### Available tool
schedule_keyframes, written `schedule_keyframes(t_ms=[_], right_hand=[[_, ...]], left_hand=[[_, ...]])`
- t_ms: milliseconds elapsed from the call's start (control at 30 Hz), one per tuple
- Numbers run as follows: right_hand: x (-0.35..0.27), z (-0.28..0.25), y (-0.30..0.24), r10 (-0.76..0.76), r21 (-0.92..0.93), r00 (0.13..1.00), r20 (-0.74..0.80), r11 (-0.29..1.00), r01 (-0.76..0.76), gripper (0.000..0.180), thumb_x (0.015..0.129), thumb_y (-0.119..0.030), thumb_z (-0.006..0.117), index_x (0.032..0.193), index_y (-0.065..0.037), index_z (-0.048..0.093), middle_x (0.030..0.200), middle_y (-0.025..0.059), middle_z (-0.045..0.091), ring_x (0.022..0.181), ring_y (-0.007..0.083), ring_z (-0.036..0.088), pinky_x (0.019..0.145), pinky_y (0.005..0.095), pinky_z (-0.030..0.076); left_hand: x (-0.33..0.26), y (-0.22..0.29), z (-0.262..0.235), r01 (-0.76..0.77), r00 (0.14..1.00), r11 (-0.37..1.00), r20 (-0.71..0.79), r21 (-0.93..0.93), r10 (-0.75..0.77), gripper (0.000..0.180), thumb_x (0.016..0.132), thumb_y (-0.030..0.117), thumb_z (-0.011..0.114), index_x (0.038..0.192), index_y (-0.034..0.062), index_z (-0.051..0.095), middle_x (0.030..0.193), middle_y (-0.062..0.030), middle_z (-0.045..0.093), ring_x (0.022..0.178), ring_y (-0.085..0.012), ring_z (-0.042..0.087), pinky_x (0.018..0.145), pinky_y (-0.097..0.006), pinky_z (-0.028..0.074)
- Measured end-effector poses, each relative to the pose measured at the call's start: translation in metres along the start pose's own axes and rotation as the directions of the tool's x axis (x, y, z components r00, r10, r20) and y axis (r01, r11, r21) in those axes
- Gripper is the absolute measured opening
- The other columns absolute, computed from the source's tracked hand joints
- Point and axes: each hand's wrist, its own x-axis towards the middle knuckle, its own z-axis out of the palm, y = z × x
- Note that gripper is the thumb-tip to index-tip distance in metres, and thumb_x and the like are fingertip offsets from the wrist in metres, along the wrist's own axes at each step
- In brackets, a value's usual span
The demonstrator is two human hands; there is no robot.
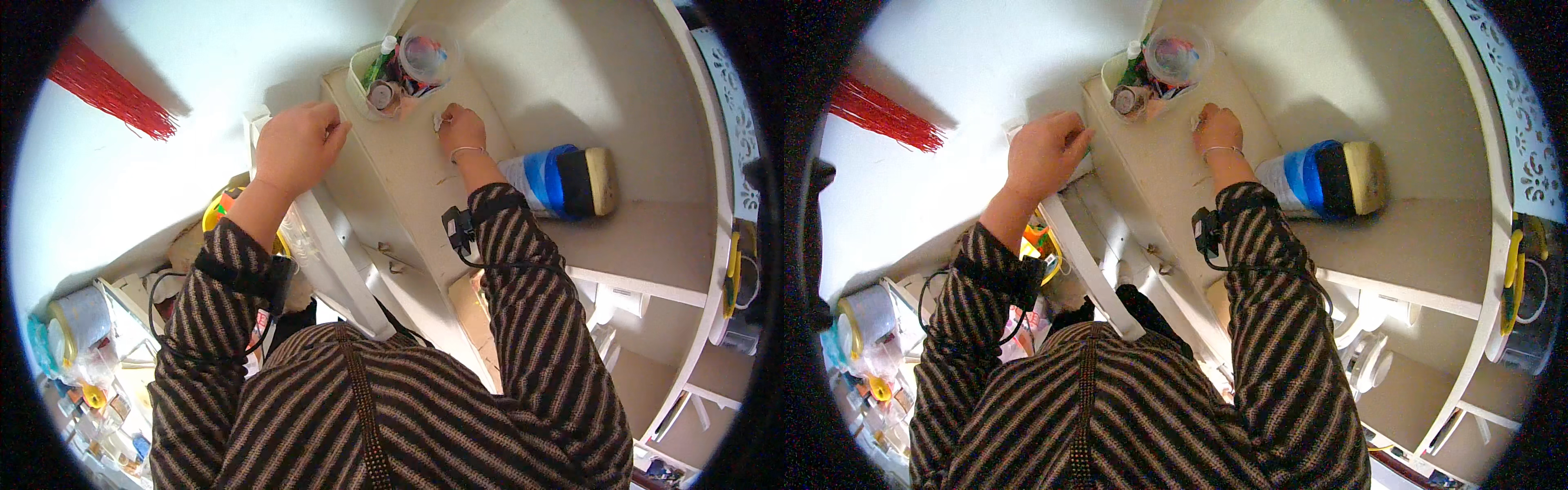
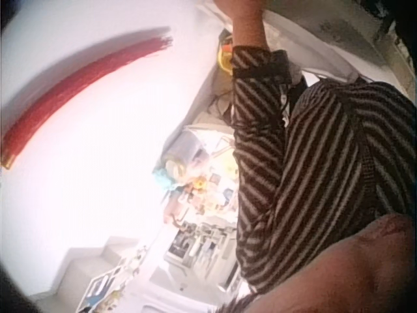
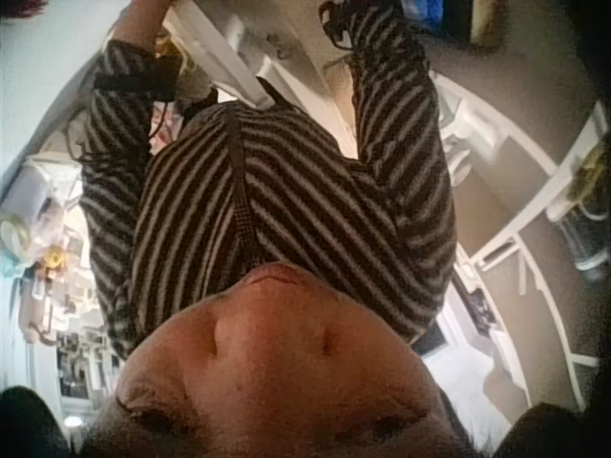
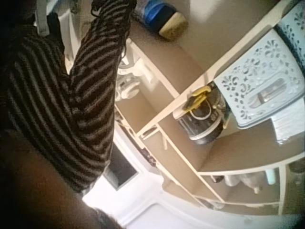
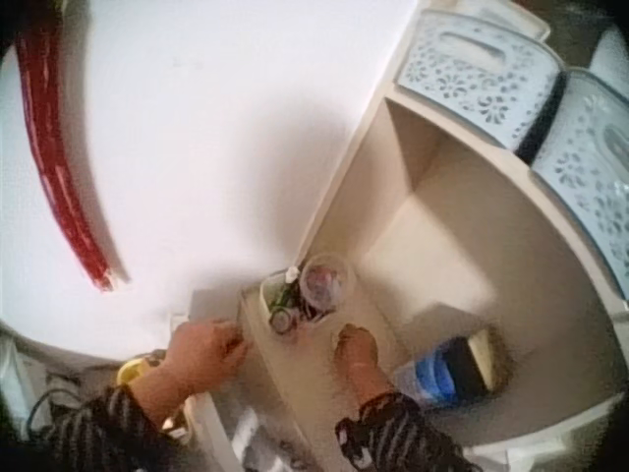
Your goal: The person cleans a cluttered shelving unit by first removing items such as boxes, containers, and a cup. They then wipe the shelf surfaces with a tissue to remove stains and debris before placing some items back.
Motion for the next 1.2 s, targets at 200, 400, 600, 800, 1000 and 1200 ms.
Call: schedule_keyframes(t_ms=[200,400,600,800,1000,1200], right_hand=[[0.003,0.003,0.004,-0.041,0.005,0.998,0.049,0.999,0.041,0.018,0.081,-0.015,0.064,0.098,-0.009,0.067,0.093,0.021,0.066,0.09,0.0401,0.065,0.079,0.0471,0.054],[0.002,0.005,0.004,0.043,0.053,0.999,-0.033,0.998,-0.042,0.014,0.081,-0.014,0.063,0.094,-0.009,0.068,0.092,0.0215,0.067,0.088,0.041,0.065,0.08,0.0475,0.052],[-0.013,0.005,0.012,0.007,0.055,0.998,-0.057,0.998,-0.004,0.014,0.084,-0.015,0.062,0.094,-0.009,0.068,0.092,0.0203,0.068,0.088,0.0396,0.065,0.079,0.047,0.052],[-0.007,0.005,0.011,0.024,0.036,0.996,-0.082,0.999,-0.021,0.012,0.085,-0.016,0.062,0.093,-0.009,0.067,0.09,0.0209,0.067,0.087,0.0403,0.065,0.077,0.047,0.052],[-0.018,0.006,0.015,0.065,0.098,0.994,-0.093,0.994,-0.055,0.013,0.083,-0.016,0.064,0.093,-0.008,0.067,0.092,0.0219,0.067,0.087,0.0402,0.064,0.078,0.0468,0.052],[-0.005,0.017,0.009,0.032,0.029,0.995,-0.099,0.999,-0.029,0.013,0.082,-0.015,0.065,0.093,-0.007,0.065,0.091,0.0211,0.065,0.086,0.0409,0.064,0.076,0.0484,0.052]], left_hand=[[0.001,0.0,0.0,0.014,1.0,1.0,0.024,-0.007,-0.014,0.025,0.089,0.031,0.061,0.081,0.0072,0.065,0.082,-0.0118,0.065,0.078,-0.0356,0.064,0.069,-0.048,0.051],[-0.001,0.0,0.001,-0.003,1.0,1.0,0.0,-0.022,0.003,0.024,0.089,0.03,0.061,0.082,0.0075,0.065,0.083,-0.0109,0.065,0.079,-0.035,0.064,0.07,-0.048,0.051],[0.001,-0.002,0.001,-0.013,1.0,1.0,-0.015,-0.027,0.012,0.023,0.088,0.029,0.062,0.081,0.0071,0.064,0.083,-0.0111,0.065,0.079,-0.0352,0.064,0.069,-0.048,0.051],[-0.002,-0.001,0.002,-0.006,0.999,0.999,-0.034,-0.036,0.004,0.024,0.089,0.029,0.061,0.081,0.0071,0.064,0.082,-0.0112,0.066,0.078,-0.0355,0.064,0.068,-0.048,0.051],[0.0,-0.003,0.001,-0.022,1.0,1.0,-0.013,-0.017,0.022,0.025,0.089,0.03,0.061,0.081,0.0067,0.064,0.083,-0.0112,0.066,0.078,-0.0358,0.064,0.068,-0.048,0.051],[0.0,-0.001,0.002,-0.011,1.0,1.0,-0.012,0.02,0.011,0.025,0.089,0.031,0.061,0.082,0.0073,0.065,0.084,-0.0111,0.067,0.078,-0.0358,0.064,0.068,-0.048,0.051]])
